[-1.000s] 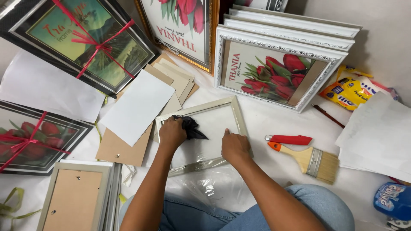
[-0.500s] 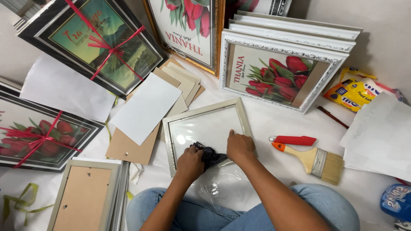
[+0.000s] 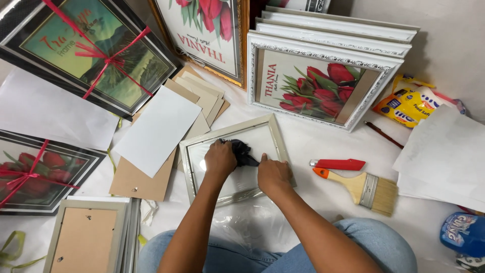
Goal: Assembling picture frames by cleaning glass, inserting artwork, and securing backings
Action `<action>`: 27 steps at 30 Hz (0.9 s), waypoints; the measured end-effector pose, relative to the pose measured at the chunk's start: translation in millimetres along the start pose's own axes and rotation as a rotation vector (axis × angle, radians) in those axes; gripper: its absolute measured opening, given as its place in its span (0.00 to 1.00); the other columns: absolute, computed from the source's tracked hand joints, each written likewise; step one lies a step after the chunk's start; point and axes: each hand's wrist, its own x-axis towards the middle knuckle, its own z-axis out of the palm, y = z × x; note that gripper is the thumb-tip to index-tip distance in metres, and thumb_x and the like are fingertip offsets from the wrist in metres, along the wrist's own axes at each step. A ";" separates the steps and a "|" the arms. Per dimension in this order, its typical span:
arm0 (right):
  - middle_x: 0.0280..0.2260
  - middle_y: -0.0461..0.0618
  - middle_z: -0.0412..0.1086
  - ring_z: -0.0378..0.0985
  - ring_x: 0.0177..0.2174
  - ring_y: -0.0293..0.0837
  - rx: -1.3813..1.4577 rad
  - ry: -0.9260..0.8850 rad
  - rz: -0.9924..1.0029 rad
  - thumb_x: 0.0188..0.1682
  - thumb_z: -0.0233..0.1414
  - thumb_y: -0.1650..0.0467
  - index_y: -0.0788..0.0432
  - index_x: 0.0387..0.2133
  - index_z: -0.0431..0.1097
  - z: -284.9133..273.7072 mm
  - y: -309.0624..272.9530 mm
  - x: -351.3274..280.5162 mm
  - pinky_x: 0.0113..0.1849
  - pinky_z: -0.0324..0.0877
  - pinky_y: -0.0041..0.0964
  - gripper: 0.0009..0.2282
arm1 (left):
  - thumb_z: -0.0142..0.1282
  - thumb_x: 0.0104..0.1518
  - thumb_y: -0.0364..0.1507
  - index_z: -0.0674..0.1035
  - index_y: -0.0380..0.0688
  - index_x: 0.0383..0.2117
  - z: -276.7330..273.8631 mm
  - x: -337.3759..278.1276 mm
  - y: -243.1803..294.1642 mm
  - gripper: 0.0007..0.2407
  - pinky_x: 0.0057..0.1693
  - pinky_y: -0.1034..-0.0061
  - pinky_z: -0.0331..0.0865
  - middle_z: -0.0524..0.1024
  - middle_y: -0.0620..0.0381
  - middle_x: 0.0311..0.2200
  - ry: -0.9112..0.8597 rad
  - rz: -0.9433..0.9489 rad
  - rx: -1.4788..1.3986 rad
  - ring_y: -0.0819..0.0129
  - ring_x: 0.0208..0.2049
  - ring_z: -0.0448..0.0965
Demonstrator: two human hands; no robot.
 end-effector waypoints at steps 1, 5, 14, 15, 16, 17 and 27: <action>0.44 0.67 0.76 0.79 0.48 0.64 0.022 0.002 0.001 0.48 0.48 0.79 0.71 0.67 0.52 -0.5 0.6 0.7 0.58 0.59 0.65 0.30 | 0.52 0.53 0.29 0.81 0.45 0.38 1.8 7.1 0.5 0.10 0.46 0.60 0.80 0.74 0.46 0.36 -0.002 -0.034 0.001 0.48 0.43 0.80; 0.45 0.66 0.76 0.79 0.49 0.64 0.024 0.014 -0.026 0.51 0.41 0.79 0.72 0.66 0.52 -5.6 0.8 -7.7 0.57 0.61 0.66 0.26 | 0.53 0.53 0.29 0.82 0.45 0.38 8.3 16.9 4.0 0.10 0.46 0.58 0.80 0.74 0.45 0.37 -0.001 -0.090 -0.004 0.49 0.44 0.79; 0.43 0.68 0.77 0.81 0.46 0.65 0.050 0.078 -0.061 0.51 0.39 0.77 0.72 0.63 0.57 -1.7 6.5 -3.8 0.47 0.72 0.64 0.24 | 0.52 0.53 0.27 0.81 0.42 0.38 2.5 -65.7 20.6 0.09 0.46 0.62 0.80 0.75 0.43 0.40 -0.006 0.119 -0.038 0.46 0.46 0.78; 0.43 0.68 0.77 0.81 0.46 0.65 0.051 0.080 -0.064 0.51 0.39 0.77 0.72 0.63 0.57 -0.3 7.8 -3.4 0.47 0.72 0.64 0.24 | 0.52 0.53 0.27 0.81 0.42 0.38 5.4 -76.7 23.8 0.09 0.46 0.62 0.80 0.75 0.43 0.40 -0.004 0.118 -0.036 0.46 0.46 0.78; 0.42 0.69 0.77 0.81 0.45 0.65 0.059 0.077 -0.064 0.51 0.39 0.78 0.72 0.63 0.57 1.2 8.8 -2.9 0.46 0.73 0.63 0.24 | 0.53 0.52 0.27 0.81 0.43 0.38 8.2 -87.8 26.8 0.10 0.45 0.63 0.80 0.75 0.44 0.40 -0.002 0.152 -0.031 0.47 0.46 0.79; 0.42 0.70 0.77 0.80 0.45 0.65 0.066 0.075 -0.065 0.50 0.39 0.78 0.73 0.64 0.56 2.1 9.7 -2.2 0.45 0.73 0.63 0.25 | 0.54 0.51 0.27 0.81 0.43 0.39 11.0 -98.6 29.8 0.10 0.45 0.64 0.80 0.75 0.44 0.39 0.001 0.185 -0.027 0.48 0.45 0.79; 0.40 0.71 0.77 0.81 0.43 0.64 0.067 0.083 -0.070 0.51 0.40 0.78 0.71 0.64 0.56 1.5 11.0 -4.0 0.42 0.75 0.62 0.24 | 0.53 0.52 0.27 0.82 0.48 0.39 1.6 -81.1 32.7 0.10 0.43 0.70 0.79 0.75 0.46 0.36 0.031 0.151 -0.085 0.52 0.41 0.80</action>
